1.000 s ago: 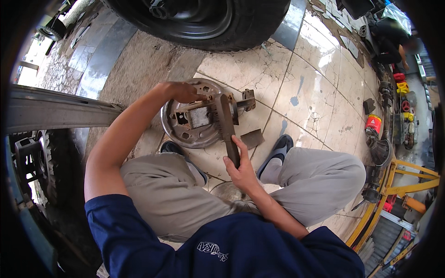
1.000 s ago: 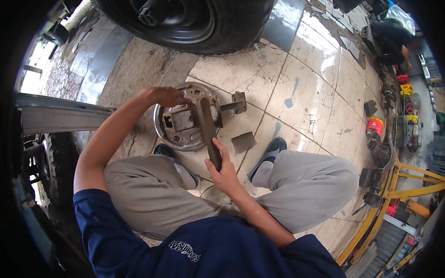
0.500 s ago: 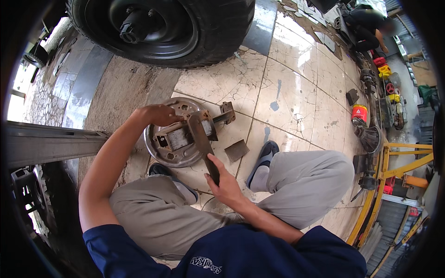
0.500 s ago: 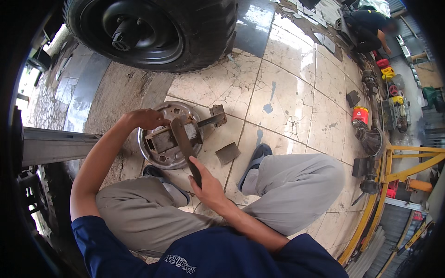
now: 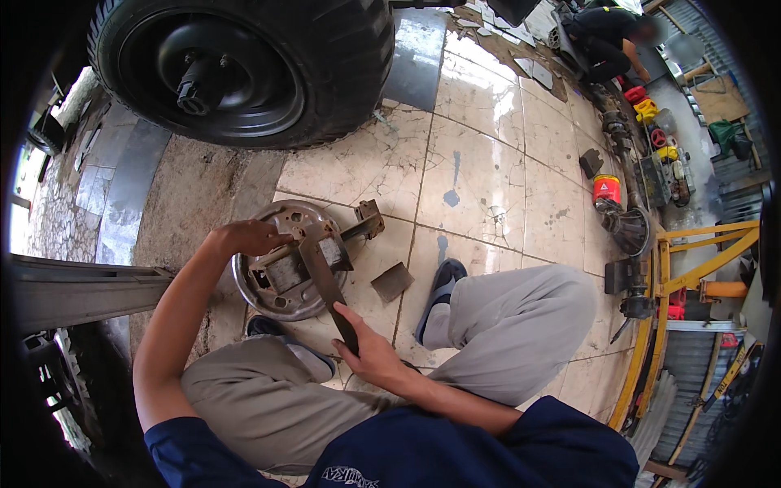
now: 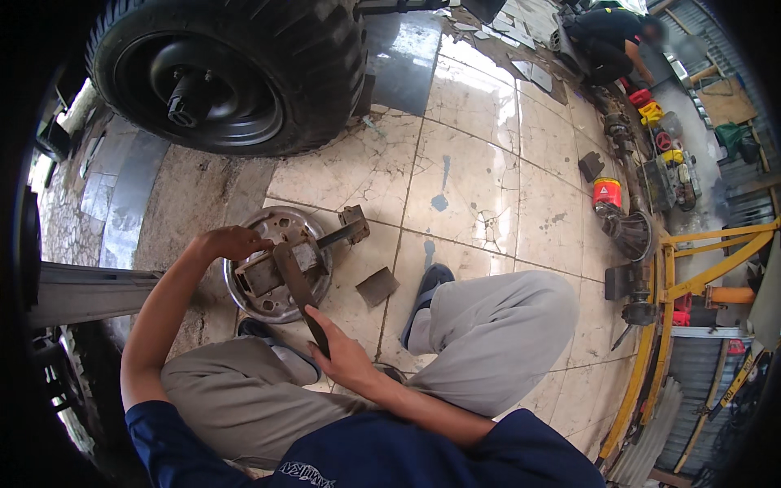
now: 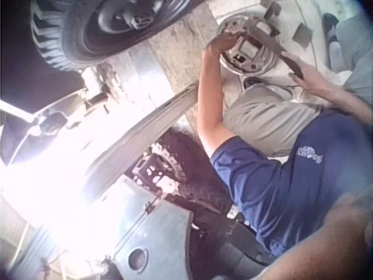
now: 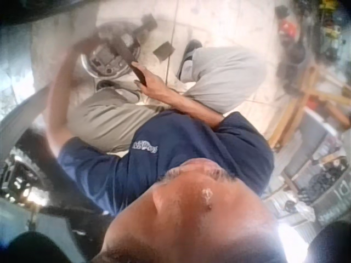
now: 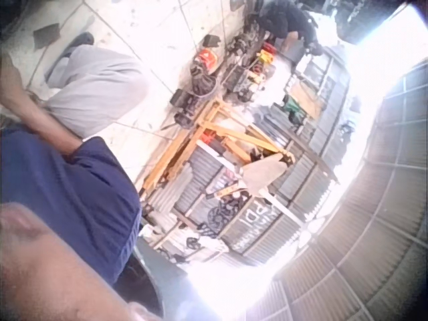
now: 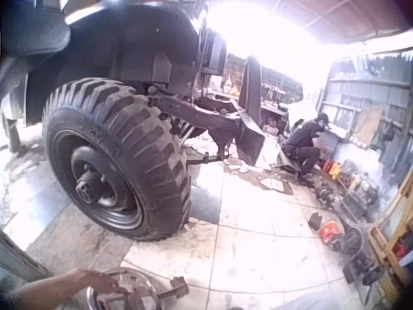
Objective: The person sits on the floor and scrubs a brake drum assembly with a wire brush, repeatedly rotating the part to clean different surfaces. The person also uses a metal scraper to remove debris from the assembly.
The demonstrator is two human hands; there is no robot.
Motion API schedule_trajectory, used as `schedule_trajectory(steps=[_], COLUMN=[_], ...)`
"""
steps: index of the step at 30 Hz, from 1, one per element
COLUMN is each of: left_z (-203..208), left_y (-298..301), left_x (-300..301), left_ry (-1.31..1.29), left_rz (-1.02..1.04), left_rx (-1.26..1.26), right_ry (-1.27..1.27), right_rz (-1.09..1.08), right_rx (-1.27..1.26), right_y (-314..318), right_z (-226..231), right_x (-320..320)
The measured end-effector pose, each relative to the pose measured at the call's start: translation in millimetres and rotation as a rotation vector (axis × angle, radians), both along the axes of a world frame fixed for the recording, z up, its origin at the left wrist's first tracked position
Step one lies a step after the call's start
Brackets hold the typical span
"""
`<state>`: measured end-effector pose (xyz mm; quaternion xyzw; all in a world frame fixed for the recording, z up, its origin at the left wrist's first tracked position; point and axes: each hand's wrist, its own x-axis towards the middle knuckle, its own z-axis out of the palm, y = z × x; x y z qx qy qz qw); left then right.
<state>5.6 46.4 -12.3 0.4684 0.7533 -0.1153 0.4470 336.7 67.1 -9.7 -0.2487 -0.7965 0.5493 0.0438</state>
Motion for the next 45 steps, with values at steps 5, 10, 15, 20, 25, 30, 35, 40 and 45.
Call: schedule_trajectory(steps=[5, 10, 15, 20, 25, 30, 35, 40, 45], left_z=[-16, -3, -25, -12, -3, -5, -47, 2, -53], left_y=[-6, -4, -13, -3, -4, -4, -17, 1, -19], left_x=[-8, -4, -13, -8, -7, -5, -21, 3, -22], left_ry=[-0.004, 0.014, -0.039, -0.038, -0.029, -0.026, -0.084, -0.013, 0.023], left_rz=[0.018, 0.061, 0.033, 0.068, 0.079, 0.058, -0.024, -0.039, -0.114], left_rx=[0.033, -0.008, 0.044, 0.018, 0.000, 0.034, 0.171, -0.015, 0.019], right_ry=[-0.086, 0.016, 0.031, 0.025, 0.008, 0.059, 0.072, 0.053, 0.014], right_rz=[-0.076, -0.055, -0.030, -0.155, 0.108, 0.073, -0.081, 0.145, -0.069], right_rx=[0.019, 0.057, -0.008, -0.006, -0.006, -0.067, -0.001, -0.209, -0.144], right_y=[10, 11, 12, 24, 24, 22, 31, 29, 31], right_z=[-1, -3, -8, -14, -1, -6, -14, -6, 2], right_x=[-1, -1, -11, -20, -27, -23, -25, -15, -26])
